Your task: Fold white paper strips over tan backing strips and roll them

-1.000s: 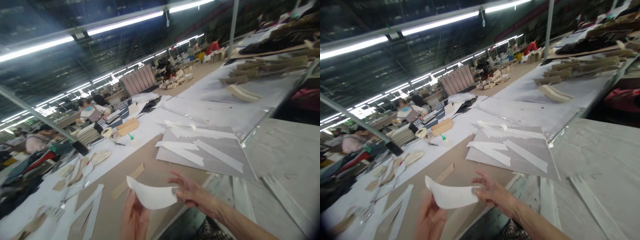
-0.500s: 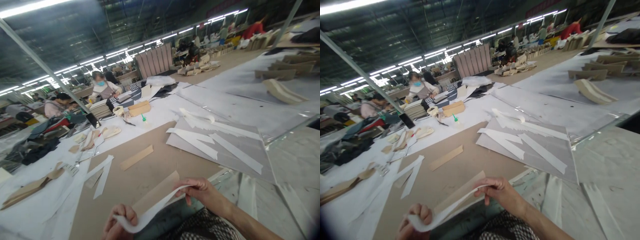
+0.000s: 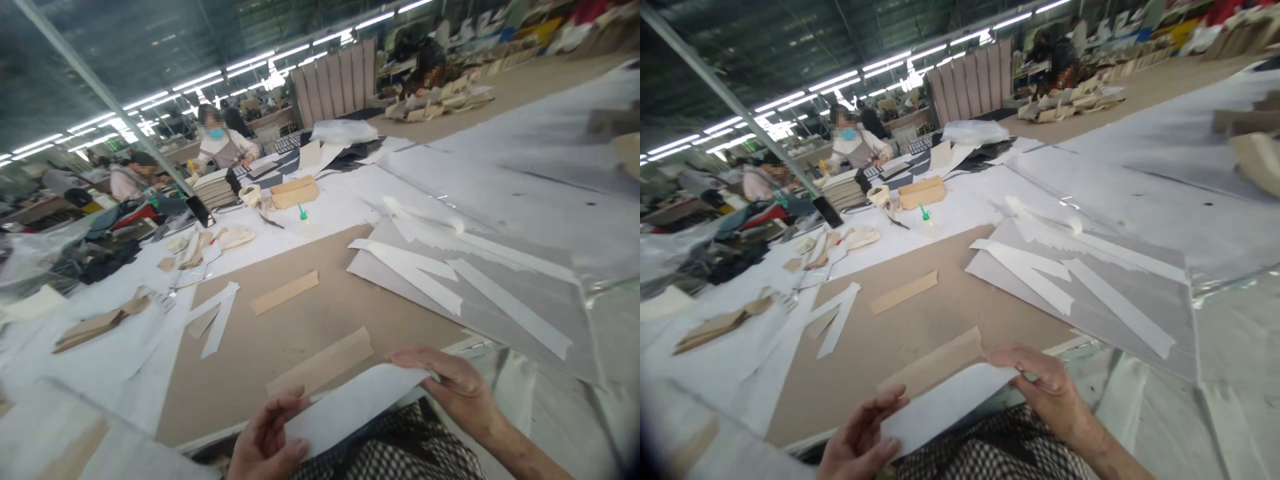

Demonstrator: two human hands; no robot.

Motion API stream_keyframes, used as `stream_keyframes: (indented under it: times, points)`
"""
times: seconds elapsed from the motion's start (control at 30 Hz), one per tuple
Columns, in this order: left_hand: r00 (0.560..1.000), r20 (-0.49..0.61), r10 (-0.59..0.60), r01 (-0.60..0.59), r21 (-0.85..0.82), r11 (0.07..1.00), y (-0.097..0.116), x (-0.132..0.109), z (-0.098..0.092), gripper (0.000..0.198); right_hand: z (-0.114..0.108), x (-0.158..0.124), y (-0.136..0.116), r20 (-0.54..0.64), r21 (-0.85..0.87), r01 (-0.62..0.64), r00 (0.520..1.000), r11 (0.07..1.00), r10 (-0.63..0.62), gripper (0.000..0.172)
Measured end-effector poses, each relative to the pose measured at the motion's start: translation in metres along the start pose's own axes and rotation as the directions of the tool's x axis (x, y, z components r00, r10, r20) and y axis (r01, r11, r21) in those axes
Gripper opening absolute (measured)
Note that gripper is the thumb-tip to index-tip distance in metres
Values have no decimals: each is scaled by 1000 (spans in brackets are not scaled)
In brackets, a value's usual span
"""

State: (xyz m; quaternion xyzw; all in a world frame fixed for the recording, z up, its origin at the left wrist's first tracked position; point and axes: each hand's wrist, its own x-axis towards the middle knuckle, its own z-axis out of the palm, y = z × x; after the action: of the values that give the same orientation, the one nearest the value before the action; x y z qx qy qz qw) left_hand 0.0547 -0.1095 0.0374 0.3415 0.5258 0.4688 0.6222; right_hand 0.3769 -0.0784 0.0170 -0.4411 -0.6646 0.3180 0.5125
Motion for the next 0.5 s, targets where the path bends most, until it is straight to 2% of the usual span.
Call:
stream_keyframes:
  times: [0.1,0.2,0.37,0.5]
  points:
    - [989,81,-126,119,82,989,5,-1,8,53,-7,-10,10,-80,-84,-105,992,991,98,18]
    - [968,139,-211,180,204,962,6,1,8,41,-8,-17,16,-149,-133,-161,979,978,140,18]
    - [978,77,-194,167,269,949,8,0,9,38,-6,-19,13,-189,-127,-236,959,963,210,18]
    - [979,111,-169,129,301,945,11,-4,8,34,-7,-18,11,-209,-102,-341,926,935,315,22]
